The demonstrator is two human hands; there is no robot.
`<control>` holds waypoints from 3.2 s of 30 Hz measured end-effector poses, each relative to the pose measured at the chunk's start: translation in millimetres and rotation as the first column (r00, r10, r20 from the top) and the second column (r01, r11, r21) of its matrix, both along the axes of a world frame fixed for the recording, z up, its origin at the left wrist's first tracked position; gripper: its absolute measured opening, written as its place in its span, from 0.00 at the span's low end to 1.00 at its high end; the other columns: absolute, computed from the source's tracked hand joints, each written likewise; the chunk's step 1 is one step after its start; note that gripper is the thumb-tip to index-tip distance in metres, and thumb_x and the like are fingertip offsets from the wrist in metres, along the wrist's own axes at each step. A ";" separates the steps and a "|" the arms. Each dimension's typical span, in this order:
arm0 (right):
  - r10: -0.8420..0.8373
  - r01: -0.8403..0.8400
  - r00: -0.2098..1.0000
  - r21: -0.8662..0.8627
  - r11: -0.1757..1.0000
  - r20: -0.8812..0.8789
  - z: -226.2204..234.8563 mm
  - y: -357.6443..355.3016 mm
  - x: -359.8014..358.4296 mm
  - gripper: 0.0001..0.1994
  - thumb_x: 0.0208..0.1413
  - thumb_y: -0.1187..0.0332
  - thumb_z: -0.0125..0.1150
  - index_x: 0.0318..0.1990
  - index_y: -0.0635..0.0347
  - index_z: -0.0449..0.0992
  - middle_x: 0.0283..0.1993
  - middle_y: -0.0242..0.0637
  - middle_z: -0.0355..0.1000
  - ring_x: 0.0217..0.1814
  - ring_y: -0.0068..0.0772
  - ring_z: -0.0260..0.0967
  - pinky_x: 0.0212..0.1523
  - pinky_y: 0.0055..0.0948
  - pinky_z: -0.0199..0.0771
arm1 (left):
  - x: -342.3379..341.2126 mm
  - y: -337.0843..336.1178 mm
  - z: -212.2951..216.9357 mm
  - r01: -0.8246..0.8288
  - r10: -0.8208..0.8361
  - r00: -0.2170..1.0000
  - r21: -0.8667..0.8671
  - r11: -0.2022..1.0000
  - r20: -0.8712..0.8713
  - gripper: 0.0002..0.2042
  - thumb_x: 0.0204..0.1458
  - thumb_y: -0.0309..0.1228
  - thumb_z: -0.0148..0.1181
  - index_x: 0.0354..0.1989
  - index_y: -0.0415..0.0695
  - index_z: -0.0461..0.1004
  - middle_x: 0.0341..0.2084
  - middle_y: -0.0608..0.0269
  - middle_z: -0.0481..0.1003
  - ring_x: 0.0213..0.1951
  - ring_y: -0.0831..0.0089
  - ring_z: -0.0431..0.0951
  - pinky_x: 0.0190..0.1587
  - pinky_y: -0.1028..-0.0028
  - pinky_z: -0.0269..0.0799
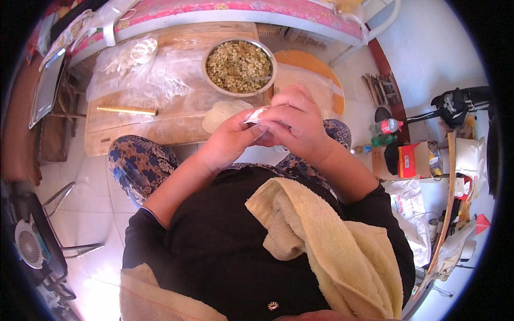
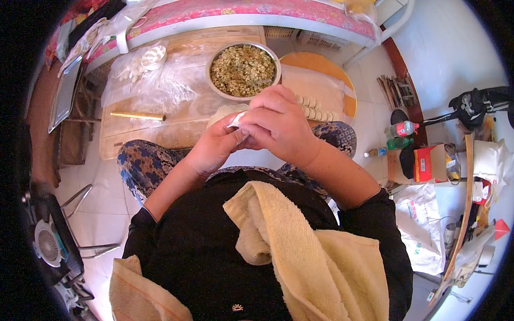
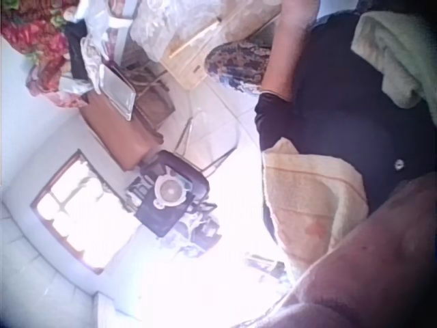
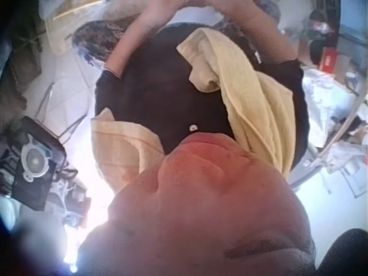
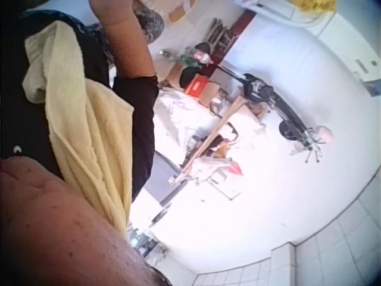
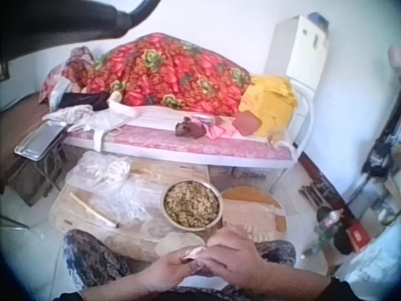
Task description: The person sits on the floor and prepares dumplings by hand. They pick up round dough wrappers, scoop a green filling from a bowl using a spoon, place it in the center of the wrapper, and fold the dough to seal it. The finished dumplings are placed in a row on a yellow tray.
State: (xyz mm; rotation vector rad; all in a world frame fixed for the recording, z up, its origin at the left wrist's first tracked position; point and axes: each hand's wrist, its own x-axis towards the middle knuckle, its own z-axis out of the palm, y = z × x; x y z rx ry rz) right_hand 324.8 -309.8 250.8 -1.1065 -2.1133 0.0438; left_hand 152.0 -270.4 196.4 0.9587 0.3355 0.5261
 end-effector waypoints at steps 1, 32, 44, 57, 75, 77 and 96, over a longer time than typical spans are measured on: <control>-0.019 0.018 0.999 -0.017 1.000 -0.030 -1.7 -0.6 0.4 0.10 0.44 0.70 0.63 0.37 0.55 0.79 0.40 0.32 0.72 0.49 0.40 0.67 0.50 0.37 0.65 | 3.0 0.3 1.0 0.002 -0.003 1.000 0.016 1.000 0.021 0.14 0.60 0.27 0.48 0.53 0.36 0.66 0.42 0.60 0.75 0.42 0.72 0.77 0.49 0.73 0.71; -0.710 0.511 0.655 -0.844 0.165 0.258 -403.2 248.0 272.0 0.16 0.47 0.75 0.59 0.46 0.61 0.74 0.40 0.47 0.74 0.38 0.44 0.76 0.33 0.42 0.80 | -50.0 130.5 -223.6 0.212 0.917 -0.047 0.893 0.397 -0.397 0.14 0.54 0.31 0.51 0.47 0.41 0.69 0.42 0.47 0.72 0.45 0.48 0.71 0.46 0.57 0.66; -0.774 0.509 0.598 -0.845 0.164 0.210 -384.3 244.7 251.7 0.12 0.44 0.69 0.61 0.39 0.58 0.78 0.40 0.46 0.76 0.42 0.46 0.75 0.43 0.39 0.75 | -49.0 135.3 -224.9 0.227 0.905 -0.068 0.877 0.423 -0.419 0.14 0.54 0.33 0.50 0.48 0.42 0.69 0.41 0.48 0.72 0.44 0.49 0.71 0.47 0.58 0.66; -0.660 0.341 0.735 -0.925 0.167 0.152 -321.0 209.4 291.1 0.11 0.53 0.61 0.57 0.41 0.56 0.76 0.37 0.36 0.74 0.42 0.35 0.71 0.39 0.38 0.75 | -58.4 130.8 -233.8 0.260 0.878 -0.032 0.844 0.469 -0.478 0.18 0.57 0.33 0.46 0.53 0.37 0.68 0.50 0.46 0.68 0.53 0.52 0.66 0.58 0.58 0.58; -0.401 0.415 0.910 -0.262 0.871 0.106 -153.7 124.1 72.4 0.14 0.51 0.59 0.61 0.42 0.56 0.78 0.38 0.44 0.73 0.39 0.46 0.73 0.41 0.40 0.74 | -50.0 106.7 -205.1 0.125 0.590 0.199 0.617 0.777 -0.783 0.11 0.44 0.36 0.64 0.28 0.40 0.76 0.28 0.53 0.78 0.32 0.59 0.78 0.38 0.65 0.73; -0.359 0.435 0.898 -0.393 0.810 0.253 -155.4 127.5 68.0 0.12 0.51 0.60 0.61 0.39 0.57 0.78 0.38 0.45 0.73 0.39 0.48 0.72 0.41 0.43 0.73 | -53.7 107.6 -214.4 0.061 0.601 0.242 0.631 0.774 -0.761 0.10 0.44 0.35 0.63 0.29 0.40 0.77 0.27 0.54 0.78 0.32 0.61 0.79 0.38 0.66 0.73; -0.511 0.572 0.818 -0.458 0.680 0.263 -137.0 152.3 91.2 0.09 0.50 0.71 0.51 0.34 0.56 0.79 0.34 0.47 0.76 0.38 0.50 0.74 0.39 0.45 0.74 | -33.2 127.2 -140.5 -0.612 0.651 0.736 -0.594 0.522 -0.186 0.10 0.51 0.26 0.54 0.42 0.39 0.70 0.39 0.59 0.75 0.45 0.64 0.76 0.52 0.65 0.72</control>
